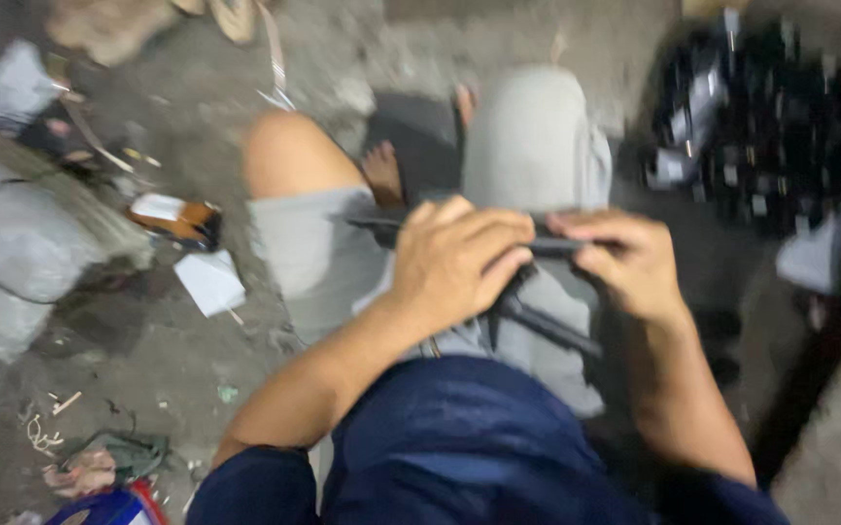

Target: The person assembles sandals by attaching straps to the sole. They use a grinding machine to smooth the sole edges, then insert and secure the straps using a hammer and metal fasteners.

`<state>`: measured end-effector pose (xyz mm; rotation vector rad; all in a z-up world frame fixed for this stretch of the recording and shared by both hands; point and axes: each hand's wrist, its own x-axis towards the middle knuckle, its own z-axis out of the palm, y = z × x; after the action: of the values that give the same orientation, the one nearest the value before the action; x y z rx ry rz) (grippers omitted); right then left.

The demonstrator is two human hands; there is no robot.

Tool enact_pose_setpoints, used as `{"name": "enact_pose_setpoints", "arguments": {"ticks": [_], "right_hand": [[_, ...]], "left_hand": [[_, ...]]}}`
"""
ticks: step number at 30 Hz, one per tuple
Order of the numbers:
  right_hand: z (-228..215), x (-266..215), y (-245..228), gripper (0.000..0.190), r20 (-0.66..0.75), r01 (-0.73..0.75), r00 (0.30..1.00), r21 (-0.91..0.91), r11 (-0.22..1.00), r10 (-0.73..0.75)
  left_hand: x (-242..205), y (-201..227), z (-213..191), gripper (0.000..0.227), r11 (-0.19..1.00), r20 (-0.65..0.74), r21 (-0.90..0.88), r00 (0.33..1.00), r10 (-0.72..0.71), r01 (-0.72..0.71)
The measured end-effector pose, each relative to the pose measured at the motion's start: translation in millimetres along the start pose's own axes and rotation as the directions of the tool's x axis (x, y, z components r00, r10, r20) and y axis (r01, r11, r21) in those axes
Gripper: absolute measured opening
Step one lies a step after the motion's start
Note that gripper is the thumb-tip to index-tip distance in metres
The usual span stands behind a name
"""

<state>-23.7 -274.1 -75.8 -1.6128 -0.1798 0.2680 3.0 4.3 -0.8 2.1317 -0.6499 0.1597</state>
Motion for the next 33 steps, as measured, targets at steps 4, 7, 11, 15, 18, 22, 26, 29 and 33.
{"name": "enact_pose_setpoints", "arguments": {"ticks": [4,7,11,15,18,22,26,29,33], "right_hand": [[5,-2,10,0.018,-0.069,0.066,0.996,0.026,0.997,-0.064],[6,-10,20,0.021,-0.145,0.051,0.989,0.112,0.992,-0.034],[-8,-8,37,0.027,-0.036,0.038,0.999,0.118,0.992,-0.034],[-15,-15,56,0.026,-0.153,-0.015,0.987,0.217,0.976,0.049],[-16,-21,66,0.029,-0.182,-0.044,0.977,0.334,0.942,0.110],[-12,-14,61,0.033,-0.126,0.027,0.992,0.322,0.946,0.014],[4,-19,25,0.032,-0.316,0.126,0.949,0.393,0.911,0.005],[-7,-33,-25,0.029,-0.411,0.268,0.903,0.312,0.912,-0.124],[-55,-59,-96,0.021,-0.263,0.376,0.898,0.043,0.926,-0.352]], "left_hand": [[-2,0,-11,0.016,1.000,-0.026,-0.014,0.999,-0.023,0.022],[-8,-1,-11,0.015,0.996,-0.014,-0.073,0.999,-0.047,0.046],[-14,-9,-10,0.017,0.983,0.013,-0.167,0.997,-0.078,0.079],[-15,-13,-5,0.019,0.978,-0.014,-0.201,0.998,-0.058,0.054],[-16,-17,-3,0.021,0.974,0.023,-0.202,0.995,-0.101,0.104],[-13,-19,-6,0.021,0.974,0.015,-0.196,0.993,-0.113,0.114],[-6,-6,-13,0.022,0.952,0.037,-0.285,0.994,-0.105,0.112],[6,15,-16,0.026,0.896,-0.065,-0.442,0.998,0.018,-0.045],[19,50,-22,0.025,0.720,-0.106,-0.673,0.985,0.135,-0.171]]}}
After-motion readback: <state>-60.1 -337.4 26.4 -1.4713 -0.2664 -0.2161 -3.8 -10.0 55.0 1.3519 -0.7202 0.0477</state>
